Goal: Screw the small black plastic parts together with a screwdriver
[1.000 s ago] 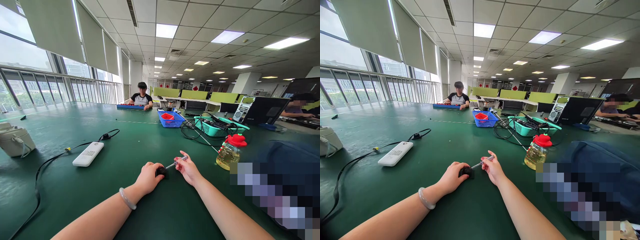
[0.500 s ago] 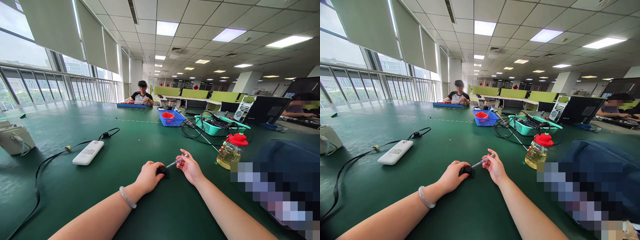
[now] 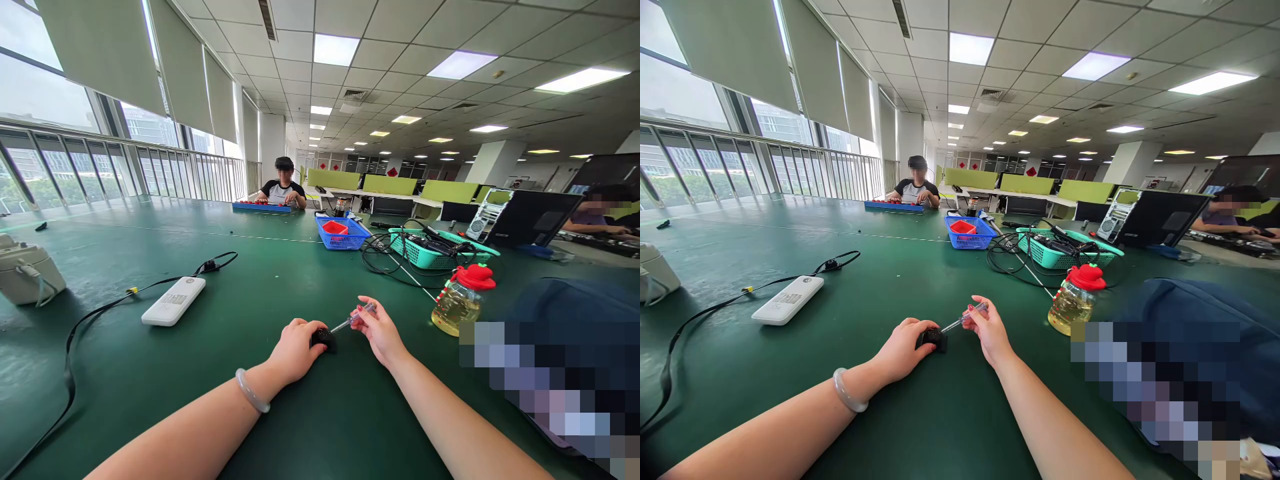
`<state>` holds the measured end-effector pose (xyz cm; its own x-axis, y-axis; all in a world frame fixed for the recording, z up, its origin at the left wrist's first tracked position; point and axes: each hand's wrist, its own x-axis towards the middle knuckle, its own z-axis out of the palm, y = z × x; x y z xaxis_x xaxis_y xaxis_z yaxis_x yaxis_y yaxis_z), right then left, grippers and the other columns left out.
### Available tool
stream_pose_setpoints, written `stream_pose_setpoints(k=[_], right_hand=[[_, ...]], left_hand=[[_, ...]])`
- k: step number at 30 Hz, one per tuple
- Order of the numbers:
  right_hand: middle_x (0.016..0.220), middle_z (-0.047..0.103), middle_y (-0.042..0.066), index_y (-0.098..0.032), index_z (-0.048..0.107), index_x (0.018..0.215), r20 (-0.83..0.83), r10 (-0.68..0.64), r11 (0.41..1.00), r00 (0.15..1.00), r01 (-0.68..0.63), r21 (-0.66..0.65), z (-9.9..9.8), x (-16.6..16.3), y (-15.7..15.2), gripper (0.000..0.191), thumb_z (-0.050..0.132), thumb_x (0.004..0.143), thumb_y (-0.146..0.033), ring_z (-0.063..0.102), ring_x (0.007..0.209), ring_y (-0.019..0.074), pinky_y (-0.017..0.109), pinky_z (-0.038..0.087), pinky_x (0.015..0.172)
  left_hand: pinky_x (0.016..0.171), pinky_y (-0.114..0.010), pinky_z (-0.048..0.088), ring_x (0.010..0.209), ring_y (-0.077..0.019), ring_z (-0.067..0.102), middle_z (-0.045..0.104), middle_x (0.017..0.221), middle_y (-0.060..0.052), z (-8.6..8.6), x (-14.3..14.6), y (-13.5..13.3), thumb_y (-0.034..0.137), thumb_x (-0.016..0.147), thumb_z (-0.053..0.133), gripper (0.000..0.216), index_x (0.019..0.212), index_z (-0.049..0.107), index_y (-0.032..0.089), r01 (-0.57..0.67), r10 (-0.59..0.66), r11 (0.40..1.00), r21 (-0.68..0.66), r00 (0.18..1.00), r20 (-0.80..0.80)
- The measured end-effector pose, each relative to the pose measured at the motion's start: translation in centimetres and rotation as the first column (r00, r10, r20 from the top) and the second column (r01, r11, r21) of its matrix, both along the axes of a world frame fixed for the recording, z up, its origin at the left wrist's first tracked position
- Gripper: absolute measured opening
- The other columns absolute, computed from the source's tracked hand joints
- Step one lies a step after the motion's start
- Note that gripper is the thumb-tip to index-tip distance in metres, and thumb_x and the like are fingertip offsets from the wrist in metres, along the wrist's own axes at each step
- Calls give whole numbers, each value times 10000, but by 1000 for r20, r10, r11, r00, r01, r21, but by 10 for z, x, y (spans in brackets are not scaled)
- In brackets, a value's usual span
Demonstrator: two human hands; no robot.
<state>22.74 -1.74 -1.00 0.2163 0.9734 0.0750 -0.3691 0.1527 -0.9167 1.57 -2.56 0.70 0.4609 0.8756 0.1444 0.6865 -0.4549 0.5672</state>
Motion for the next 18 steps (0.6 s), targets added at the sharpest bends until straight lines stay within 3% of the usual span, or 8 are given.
stream_pose_setpoints(k=[9,18], right_hand=[[863,708,3,-250,596,1038,-48,91,995,995,-89,35,5,1,-4,503,844,608,-330,698,823,214,386,520,809],[807,689,-29,-256,499,1175,59,-11,1000,998,10,13,5,-1,-3,674,845,607,-362,709,805,211,414,543,833]], left_hand=[[1030,-394,402,1161,-248,528,682,1125,-32,0,0,0,253,811,618,351,1159,634,295,-2,2,1000,9,1000,-9],[1023,-401,403,1146,-250,523,693,1113,-23,1,-1,0,243,813,606,344,1154,638,278,14,-14,1000,6,1000,6]])
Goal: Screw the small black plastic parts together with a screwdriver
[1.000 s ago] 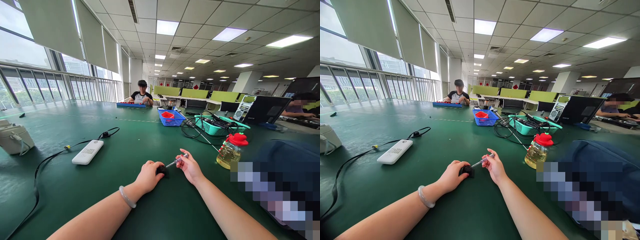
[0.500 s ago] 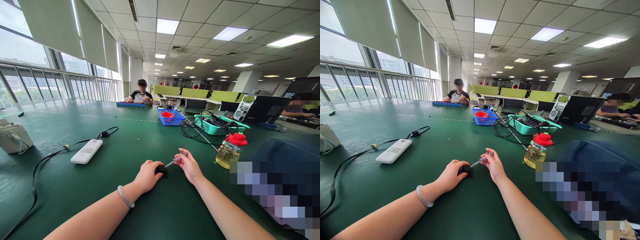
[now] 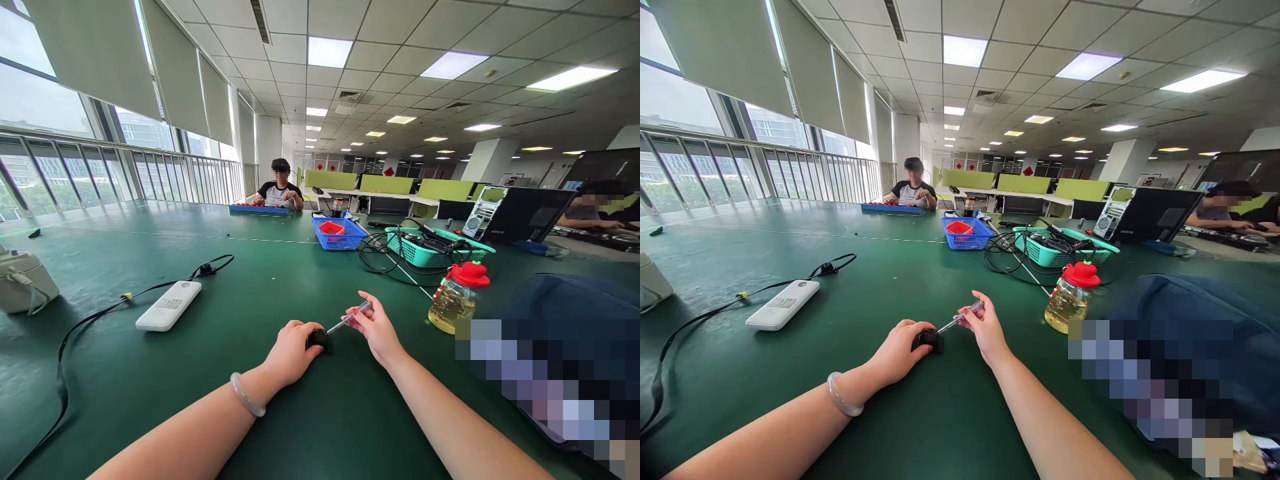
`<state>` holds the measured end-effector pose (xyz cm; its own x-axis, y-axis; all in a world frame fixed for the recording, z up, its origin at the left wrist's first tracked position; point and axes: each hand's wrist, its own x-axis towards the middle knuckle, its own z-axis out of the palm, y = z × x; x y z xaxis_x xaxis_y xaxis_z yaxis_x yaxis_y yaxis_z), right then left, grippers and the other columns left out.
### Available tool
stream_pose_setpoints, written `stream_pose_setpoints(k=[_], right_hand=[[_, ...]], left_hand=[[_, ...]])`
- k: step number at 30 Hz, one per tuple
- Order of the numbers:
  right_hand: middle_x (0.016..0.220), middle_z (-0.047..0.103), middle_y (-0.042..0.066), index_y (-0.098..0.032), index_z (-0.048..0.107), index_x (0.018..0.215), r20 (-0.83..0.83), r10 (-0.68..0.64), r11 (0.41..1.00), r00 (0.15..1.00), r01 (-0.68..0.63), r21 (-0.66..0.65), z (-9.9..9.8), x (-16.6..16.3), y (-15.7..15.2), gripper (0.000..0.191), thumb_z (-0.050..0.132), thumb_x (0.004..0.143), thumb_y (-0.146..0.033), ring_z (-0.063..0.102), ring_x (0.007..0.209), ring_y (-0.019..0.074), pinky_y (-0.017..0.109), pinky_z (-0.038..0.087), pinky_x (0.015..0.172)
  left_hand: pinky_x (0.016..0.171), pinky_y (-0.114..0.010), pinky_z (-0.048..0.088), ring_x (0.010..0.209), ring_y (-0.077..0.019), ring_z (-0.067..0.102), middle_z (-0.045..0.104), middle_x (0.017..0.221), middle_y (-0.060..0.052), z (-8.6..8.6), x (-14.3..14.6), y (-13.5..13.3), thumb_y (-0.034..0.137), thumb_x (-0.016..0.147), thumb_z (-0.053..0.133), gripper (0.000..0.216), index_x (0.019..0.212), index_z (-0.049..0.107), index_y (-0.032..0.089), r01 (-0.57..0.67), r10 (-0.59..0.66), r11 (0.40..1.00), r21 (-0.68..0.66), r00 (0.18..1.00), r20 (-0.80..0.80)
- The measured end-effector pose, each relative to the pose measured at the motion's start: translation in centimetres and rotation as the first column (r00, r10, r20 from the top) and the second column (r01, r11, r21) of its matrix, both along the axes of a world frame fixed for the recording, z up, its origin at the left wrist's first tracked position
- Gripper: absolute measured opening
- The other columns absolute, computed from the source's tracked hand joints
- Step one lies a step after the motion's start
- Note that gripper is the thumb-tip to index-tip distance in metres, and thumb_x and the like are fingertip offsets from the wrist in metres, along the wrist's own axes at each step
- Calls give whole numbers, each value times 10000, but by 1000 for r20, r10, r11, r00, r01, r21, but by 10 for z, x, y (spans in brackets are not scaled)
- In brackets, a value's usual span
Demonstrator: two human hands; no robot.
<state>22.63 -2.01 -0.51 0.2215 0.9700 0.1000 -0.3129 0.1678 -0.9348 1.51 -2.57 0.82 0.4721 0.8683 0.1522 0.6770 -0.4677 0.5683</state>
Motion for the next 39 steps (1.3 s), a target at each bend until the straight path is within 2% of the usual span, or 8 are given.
stream_pose_setpoints(k=[13,22,26,33,39], right_hand=[[741,675,-26,-224,518,964,52,-95,995,994,95,14,1,-4,-1,574,852,569,-471,700,770,191,345,571,748],[743,704,-13,-225,511,935,35,-7,1000,999,8,-15,-2,-4,-1,543,833,592,-497,707,701,186,365,558,760],[771,721,0,-230,519,948,-24,25,999,999,-26,-34,-1,-2,-2,520,829,604,-466,713,767,198,376,550,793],[727,711,-7,-221,557,878,-35,27,997,999,-29,-70,3,-2,-3,514,866,560,-481,697,718,178,355,551,769],[709,705,-4,-199,599,817,-50,105,990,993,-109,-88,3,2,-3,519,883,528,-523,680,666,156,339,553,763]], left_hand=[[1029,-395,406,1161,-248,524,683,1118,-47,1,1,0,240,813,613,366,1177,642,272,-15,15,1000,0,1000,-15],[1029,-395,406,1166,-247,524,683,1123,-40,1,1,0,242,820,608,360,1176,640,277,-10,10,1000,0,1000,-21],[1031,-403,403,1168,-251,524,685,1127,-40,2,2,0,243,818,610,360,1175,639,276,-13,13,1000,-1,1000,-17],[1026,-402,407,1164,-252,527,689,1115,-36,0,2,0,244,808,605,358,1162,643,278,-11,11,1000,7,1000,-7],[1024,-401,405,1161,-254,524,693,1111,-35,1,2,0,248,807,602,352,1156,645,272,-9,9,1000,7,1000,-2]])
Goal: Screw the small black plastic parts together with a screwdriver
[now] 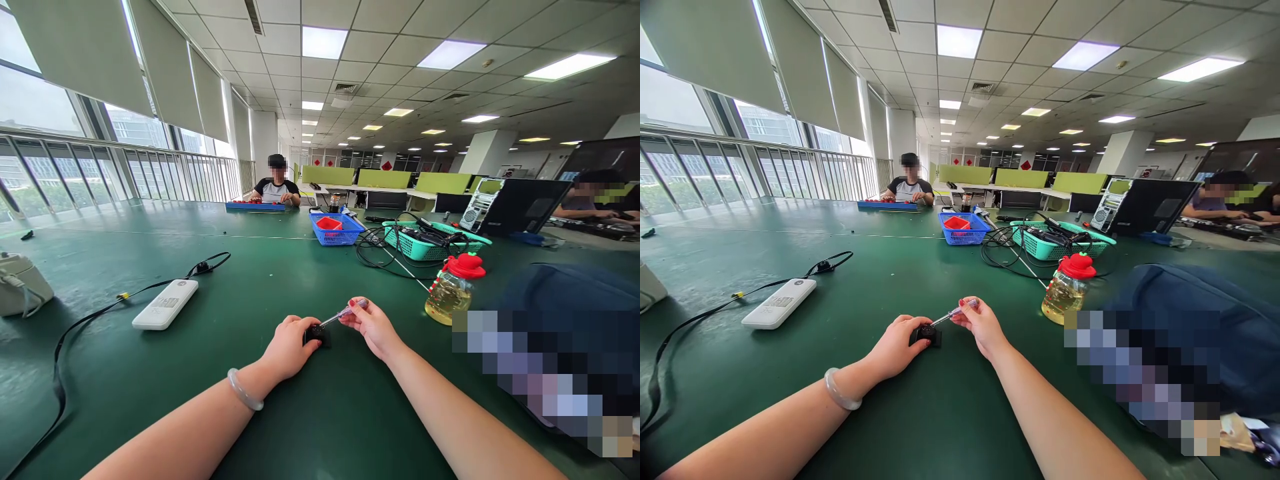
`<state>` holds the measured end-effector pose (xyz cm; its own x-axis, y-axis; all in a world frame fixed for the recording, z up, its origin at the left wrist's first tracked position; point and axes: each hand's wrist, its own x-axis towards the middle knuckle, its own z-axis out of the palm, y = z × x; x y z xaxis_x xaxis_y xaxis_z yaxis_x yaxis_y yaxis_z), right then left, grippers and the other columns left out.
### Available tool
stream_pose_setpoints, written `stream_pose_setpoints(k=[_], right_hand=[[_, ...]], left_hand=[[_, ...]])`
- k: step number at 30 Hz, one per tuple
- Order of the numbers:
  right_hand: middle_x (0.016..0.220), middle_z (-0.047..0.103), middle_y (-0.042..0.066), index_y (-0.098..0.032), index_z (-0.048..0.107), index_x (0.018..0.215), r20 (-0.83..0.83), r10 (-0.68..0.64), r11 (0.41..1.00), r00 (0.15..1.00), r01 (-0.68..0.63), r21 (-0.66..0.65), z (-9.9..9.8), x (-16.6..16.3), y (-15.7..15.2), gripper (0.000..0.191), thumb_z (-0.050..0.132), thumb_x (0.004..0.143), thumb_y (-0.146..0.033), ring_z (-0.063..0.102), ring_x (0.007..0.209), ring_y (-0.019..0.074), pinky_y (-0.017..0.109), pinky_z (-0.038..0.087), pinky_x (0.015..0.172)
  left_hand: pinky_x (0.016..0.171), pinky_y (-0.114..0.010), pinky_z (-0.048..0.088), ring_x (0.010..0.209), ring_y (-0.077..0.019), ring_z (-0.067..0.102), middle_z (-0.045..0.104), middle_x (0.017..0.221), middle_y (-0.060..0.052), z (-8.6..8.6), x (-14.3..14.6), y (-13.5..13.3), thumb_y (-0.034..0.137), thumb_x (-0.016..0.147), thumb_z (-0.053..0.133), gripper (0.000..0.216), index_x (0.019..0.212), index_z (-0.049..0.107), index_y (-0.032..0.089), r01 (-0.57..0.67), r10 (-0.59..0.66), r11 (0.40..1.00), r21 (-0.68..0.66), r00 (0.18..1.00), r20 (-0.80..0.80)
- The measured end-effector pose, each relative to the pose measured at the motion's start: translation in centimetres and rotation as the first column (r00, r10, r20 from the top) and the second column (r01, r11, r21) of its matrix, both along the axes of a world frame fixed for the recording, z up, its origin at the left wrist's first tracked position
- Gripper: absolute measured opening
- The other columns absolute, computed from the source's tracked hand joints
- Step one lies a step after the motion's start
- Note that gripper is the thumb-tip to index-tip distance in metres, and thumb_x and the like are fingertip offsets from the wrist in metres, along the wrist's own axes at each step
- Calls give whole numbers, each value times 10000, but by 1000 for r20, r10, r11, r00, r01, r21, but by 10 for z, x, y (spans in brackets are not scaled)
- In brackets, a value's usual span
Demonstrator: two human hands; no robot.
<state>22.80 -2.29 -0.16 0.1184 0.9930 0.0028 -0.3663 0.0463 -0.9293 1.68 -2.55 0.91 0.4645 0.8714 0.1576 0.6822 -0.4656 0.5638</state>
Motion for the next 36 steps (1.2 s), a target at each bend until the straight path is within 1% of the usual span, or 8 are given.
stream_pose_setpoints(k=[9,13,19,23,26,28,32,36], right_hand=[[689,703,8,-206,599,821,-135,-11,999,991,6,-33,-5,3,5,444,893,566,-420,702,670,196,388,581,751],[663,667,-4,-201,584,802,-98,22,1000,995,-24,-19,-4,3,2,387,845,629,-428,678,618,176,373,582,718],[615,609,-29,-190,552,698,0,8,1000,1000,-8,1,4,-1,-4,428,831,614,-504,570,520,115,274,508,560],[585,563,-48,-203,535,706,75,-88,985,993,76,153,11,-2,-9,429,777,676,-555,495,464,97,253,437,498],[596,553,-46,-222,527,752,214,-195,939,957,120,321,13,-5,-15,385,709,761,-562,489,470,109,260,425,497],[627,567,-36,-238,528,814,329,-265,907,906,118,405,14,-8,-22,336,667,810,-544,506,491,125,269,430,503],[748,625,-1,-261,538,949,479,-369,847,796,77,525,16,-16,-35,242,640,852,-458,587,606,165,314,494,623],[796,661,19,-274,544,978,522,-356,825,775,-1,565,22,-21,-42,198,634,854,-400,631,697,201,364,514,744]], left_hand=[[1016,-409,419,1151,-256,532,700,1110,-30,1,0,-1,253,808,602,346,1150,647,273,3,-3,1000,11,1000,1],[1023,-414,421,1155,-258,534,700,1118,-37,1,0,-1,247,806,605,354,1156,648,272,-6,6,1000,11,1000,-14],[1053,-425,399,1203,-258,519,686,1161,-42,2,0,-1,267,818,606,352,1168,641,273,-10,11,1000,29,999,-33],[1084,-438,363,1237,-252,510,664,1213,-47,2,0,-3,254,837,589,364,1199,617,272,12,-9,999,53,999,-54],[1078,-427,368,1215,-245,526,654,1224,-54,2,1,-4,246,826,607,395,1221,598,263,30,-27,998,56,998,-61],[1072,-423,372,1204,-244,530,655,1217,-52,1,0,-3,238,819,619,408,1225,593,266,37,-33,998,59,997,-71],[1050,-427,384,1187,-249,529,670,1185,-45,-2,0,-1,210,828,612,397,1219,597,277,14,-6,996,87,996,-93],[1037,-427,393,1176,-256,530,674,1170,-50,-3,-1,1,205,833,615,401,1229,595,265,-24,34,995,100,995,-98]])
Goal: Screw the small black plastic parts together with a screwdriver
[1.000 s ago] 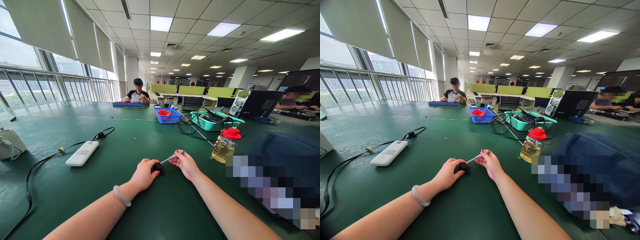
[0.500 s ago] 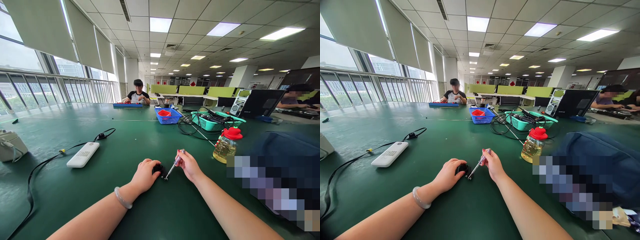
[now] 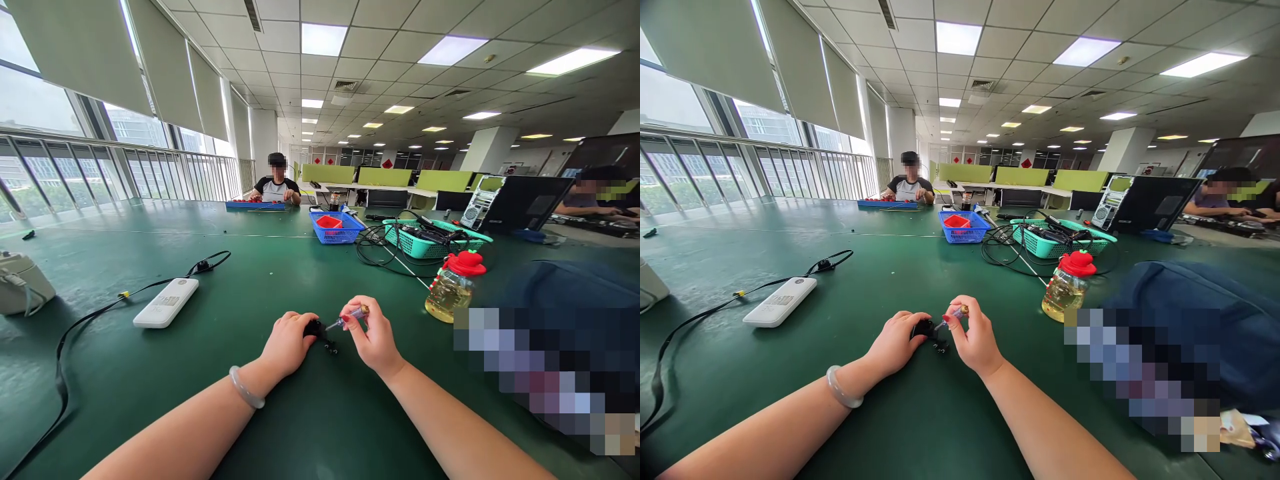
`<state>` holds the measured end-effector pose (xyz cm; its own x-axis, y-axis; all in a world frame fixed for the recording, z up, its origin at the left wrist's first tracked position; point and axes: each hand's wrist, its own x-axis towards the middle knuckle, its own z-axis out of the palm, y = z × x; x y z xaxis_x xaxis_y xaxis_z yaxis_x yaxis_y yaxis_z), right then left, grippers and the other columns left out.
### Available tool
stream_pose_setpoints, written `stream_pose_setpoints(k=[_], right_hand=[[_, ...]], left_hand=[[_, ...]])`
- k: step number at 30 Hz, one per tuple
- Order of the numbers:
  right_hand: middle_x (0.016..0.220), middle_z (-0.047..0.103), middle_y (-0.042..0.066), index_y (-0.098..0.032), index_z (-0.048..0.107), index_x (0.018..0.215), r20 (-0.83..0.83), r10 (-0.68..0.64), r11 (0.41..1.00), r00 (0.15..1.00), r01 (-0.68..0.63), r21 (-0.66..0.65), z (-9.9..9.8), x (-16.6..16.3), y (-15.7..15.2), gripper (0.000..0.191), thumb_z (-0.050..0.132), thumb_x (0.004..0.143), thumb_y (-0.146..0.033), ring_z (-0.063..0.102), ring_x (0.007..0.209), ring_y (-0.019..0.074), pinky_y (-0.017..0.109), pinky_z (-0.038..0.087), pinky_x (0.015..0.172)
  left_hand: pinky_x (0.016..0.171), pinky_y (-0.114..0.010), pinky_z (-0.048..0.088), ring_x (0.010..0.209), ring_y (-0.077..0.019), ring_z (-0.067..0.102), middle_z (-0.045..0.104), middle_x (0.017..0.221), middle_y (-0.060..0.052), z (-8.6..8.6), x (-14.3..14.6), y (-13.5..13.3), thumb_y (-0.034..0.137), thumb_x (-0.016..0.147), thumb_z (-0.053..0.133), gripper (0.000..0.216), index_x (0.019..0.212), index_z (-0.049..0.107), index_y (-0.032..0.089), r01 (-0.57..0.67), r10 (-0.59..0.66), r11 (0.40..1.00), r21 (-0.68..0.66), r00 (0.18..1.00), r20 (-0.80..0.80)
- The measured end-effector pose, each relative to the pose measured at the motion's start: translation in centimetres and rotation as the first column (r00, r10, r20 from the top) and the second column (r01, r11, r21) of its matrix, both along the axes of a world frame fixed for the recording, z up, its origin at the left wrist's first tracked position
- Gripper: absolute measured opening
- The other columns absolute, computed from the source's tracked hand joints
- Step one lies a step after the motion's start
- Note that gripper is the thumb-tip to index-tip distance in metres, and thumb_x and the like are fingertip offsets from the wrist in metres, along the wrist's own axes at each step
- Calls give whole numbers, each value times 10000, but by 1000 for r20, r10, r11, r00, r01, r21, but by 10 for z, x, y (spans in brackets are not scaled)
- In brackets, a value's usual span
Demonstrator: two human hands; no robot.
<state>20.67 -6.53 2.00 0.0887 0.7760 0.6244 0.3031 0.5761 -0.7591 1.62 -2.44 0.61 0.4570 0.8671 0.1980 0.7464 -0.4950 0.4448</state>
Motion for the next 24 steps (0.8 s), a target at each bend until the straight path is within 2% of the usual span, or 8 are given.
stream_pose_setpoints(k=[6,11,24], right_hand=[[843,686,28,-270,558,982,129,70,997,989,-68,-19,0,0,1,136,595,869,-336,650,743,208,355,509,770],[870,695,36,-273,548,1073,228,73,997,971,-79,19,-2,-1,1,182,542,891,-261,666,812,217,360,514,794],[878,705,29,-288,595,1077,266,85,995,960,-97,32,-4,-3,1,208,562,874,-257,668,797,214,357,532,791]], left_hand=[[1038,-424,401,1172,-262,541,678,1151,-61,0,0,0,188,823,605,396,1214,600,248,-7,7,1000,14,1000,14],[1034,-371,430,1167,-233,569,644,1235,-74,-4,0,1,99,802,565,461,1247,569,217,55,-51,997,-52,996,79],[1023,-387,439,1153,-243,572,659,1202,-69,-4,0,2,103,805,587,422,1210,590,220,66,-62,997,-45,994,86]])
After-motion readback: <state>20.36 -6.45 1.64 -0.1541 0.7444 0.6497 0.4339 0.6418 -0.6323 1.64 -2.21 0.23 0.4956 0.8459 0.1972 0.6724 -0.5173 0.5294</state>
